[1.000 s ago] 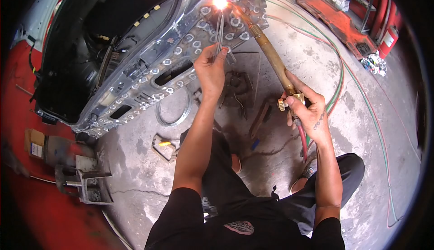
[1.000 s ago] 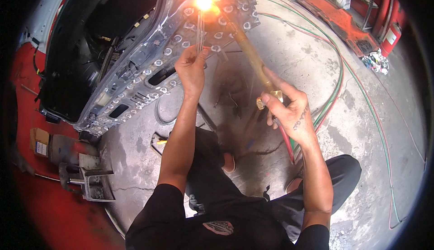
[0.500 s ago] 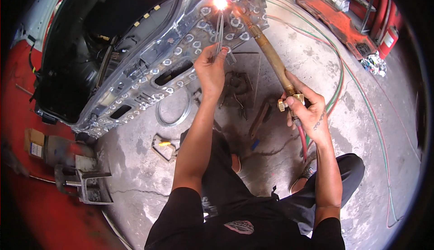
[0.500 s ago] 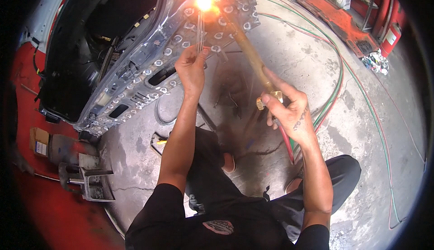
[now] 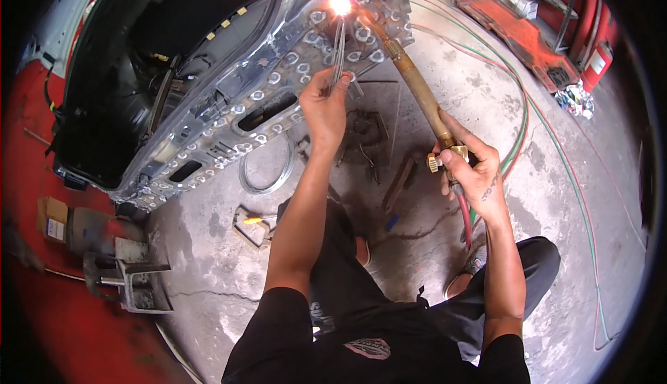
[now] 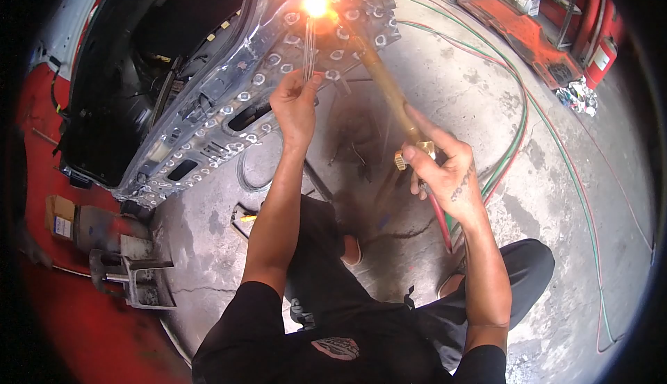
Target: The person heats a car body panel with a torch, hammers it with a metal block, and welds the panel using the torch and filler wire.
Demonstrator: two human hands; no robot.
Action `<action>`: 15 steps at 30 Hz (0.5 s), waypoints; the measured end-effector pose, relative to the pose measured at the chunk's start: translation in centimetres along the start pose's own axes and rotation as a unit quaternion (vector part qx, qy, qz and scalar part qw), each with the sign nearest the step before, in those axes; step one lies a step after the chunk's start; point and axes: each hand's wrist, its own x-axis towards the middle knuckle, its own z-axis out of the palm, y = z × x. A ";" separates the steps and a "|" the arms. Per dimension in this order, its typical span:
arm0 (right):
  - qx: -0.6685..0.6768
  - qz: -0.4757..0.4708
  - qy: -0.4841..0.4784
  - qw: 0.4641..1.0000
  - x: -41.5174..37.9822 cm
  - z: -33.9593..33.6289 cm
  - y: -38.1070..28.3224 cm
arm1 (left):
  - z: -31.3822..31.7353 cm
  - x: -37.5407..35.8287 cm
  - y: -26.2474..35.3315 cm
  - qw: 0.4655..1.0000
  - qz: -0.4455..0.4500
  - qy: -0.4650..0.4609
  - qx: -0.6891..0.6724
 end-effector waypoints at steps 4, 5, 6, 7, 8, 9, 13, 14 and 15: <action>-0.004 -0.003 0.000 1.000 0.0 0.0 -0.1 | 0.1 -0.1 0.0 1.000 0.017 0.006 -0.017; -0.004 -0.003 0.000 1.000 0.0 0.0 -0.1 | 0.1 -0.1 0.1 1.000 0.016 0.005 -0.019; -0.004 -0.004 0.000 1.000 0.0 0.0 -0.1 | 0.1 -0.2 0.1 1.000 0.015 0.004 -0.021; -0.004 -0.005 -0.001 1.000 0.0 0.0 0.0 | 0.0 -0.2 0.1 1.000 0.015 0.003 -0.017; -0.003 -0.006 -0.001 1.000 0.0 0.0 0.0 | 0.0 -0.3 0.1 1.000 0.015 0.001 -0.013; -0.002 -0.006 -0.002 1.000 0.0 0.0 0.0 | -0.1 -0.3 0.1 1.000 0.015 0.000 -0.010; -0.001 -0.005 -0.003 1.000 0.0 0.1 -0.1 | 0.0 -0.6 0.0 0.999 0.038 0.002 0.009; 0.001 -0.005 -0.004 1.000 0.0 0.1 -0.1 | 0.0 -0.8 0.3 1.000 0.028 -0.002 0.011; 0.003 -0.006 -0.005 1.000 0.1 0.1 0.0 | 0.0 -1.0 0.5 1.000 0.019 -0.007 0.014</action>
